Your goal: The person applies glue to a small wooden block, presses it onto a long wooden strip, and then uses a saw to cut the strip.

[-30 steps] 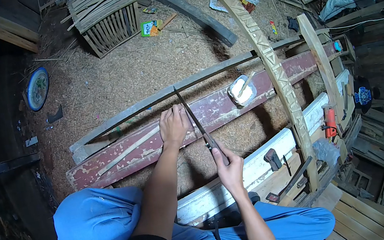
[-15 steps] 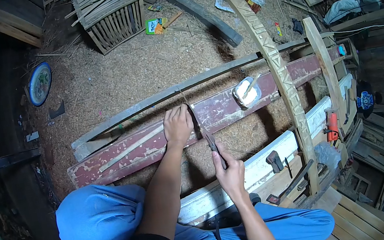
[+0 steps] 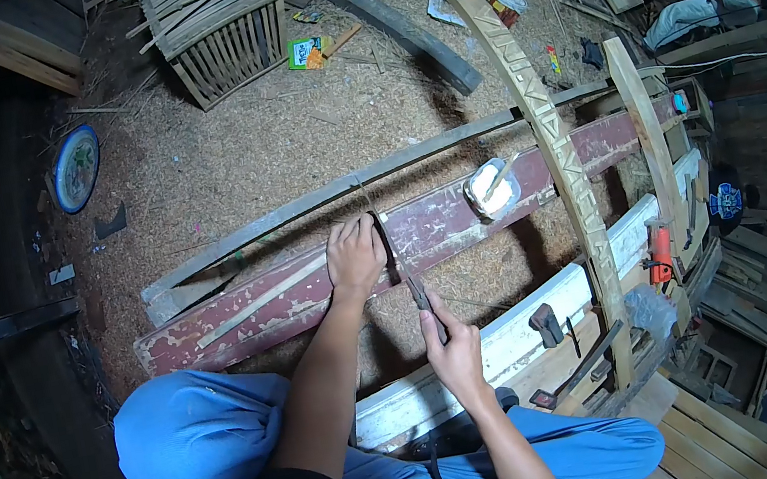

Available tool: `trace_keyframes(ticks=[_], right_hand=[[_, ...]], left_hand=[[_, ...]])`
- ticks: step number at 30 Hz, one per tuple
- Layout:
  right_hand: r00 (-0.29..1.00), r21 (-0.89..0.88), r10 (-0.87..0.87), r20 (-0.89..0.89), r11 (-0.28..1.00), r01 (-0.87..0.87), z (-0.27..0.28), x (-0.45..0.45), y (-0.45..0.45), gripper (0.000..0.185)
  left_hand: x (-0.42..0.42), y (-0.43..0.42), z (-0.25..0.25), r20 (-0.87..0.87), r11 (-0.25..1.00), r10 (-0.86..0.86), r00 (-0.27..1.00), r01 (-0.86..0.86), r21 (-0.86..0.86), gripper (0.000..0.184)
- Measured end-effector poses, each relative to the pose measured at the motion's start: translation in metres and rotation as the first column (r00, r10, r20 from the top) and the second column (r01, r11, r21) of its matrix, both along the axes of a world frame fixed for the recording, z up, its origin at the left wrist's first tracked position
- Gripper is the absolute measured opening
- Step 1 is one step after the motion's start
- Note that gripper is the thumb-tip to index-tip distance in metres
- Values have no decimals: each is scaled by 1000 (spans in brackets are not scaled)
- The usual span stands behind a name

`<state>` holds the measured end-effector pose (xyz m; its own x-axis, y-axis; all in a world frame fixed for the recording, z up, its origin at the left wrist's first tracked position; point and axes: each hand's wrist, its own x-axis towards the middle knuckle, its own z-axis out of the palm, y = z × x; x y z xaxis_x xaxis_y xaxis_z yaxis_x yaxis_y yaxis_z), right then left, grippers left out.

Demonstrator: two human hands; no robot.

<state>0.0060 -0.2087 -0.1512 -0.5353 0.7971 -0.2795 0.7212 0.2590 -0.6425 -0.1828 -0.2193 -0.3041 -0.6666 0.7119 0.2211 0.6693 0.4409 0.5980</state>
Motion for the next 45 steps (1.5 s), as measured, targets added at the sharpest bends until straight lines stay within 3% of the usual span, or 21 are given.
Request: trace_keyframes(ticks=[6, 12, 18, 23, 26, 33, 35, 45], right_hand=[[998, -74, -29, -47, 997, 26, 8, -5, 14, 39], [997, -103, -20, 75, 994, 27, 19, -13, 14, 37], [998, -115, -50, -47, 992, 45, 15, -11, 20, 40], [995, -201, -54, 81, 977, 70, 29, -17, 29, 39], [1000, -107, -19, -17, 994, 17, 19, -12, 31, 39], [998, -177, -41, 56, 983, 50, 31, -14, 45, 38], [998, -88, -7, -69, 996, 0, 22, -10, 43, 38], [998, -139, -49, 26, 989, 52, 29, -15, 40, 37]], left_hand=[[0, 1, 6, 39, 999, -16, 999, 18, -41, 13], [0, 1, 5, 56, 991, -30, 998, 37, -129, 11], [1, 2, 2, 22, 998, -19, 1000, 20, -55, 11], [0, 1, 2, 40, 996, -27, 999, 30, -80, 14], [1, 1, 0, 30, 997, -18, 999, 20, -78, 14], [1, 2, 1, 18, 997, -17, 1000, 19, -76, 15], [2, 2, 2, 18, 996, -11, 1000, 13, -89, 16], [1, 2, 3, 20, 994, -12, 1000, 14, -111, 18]])
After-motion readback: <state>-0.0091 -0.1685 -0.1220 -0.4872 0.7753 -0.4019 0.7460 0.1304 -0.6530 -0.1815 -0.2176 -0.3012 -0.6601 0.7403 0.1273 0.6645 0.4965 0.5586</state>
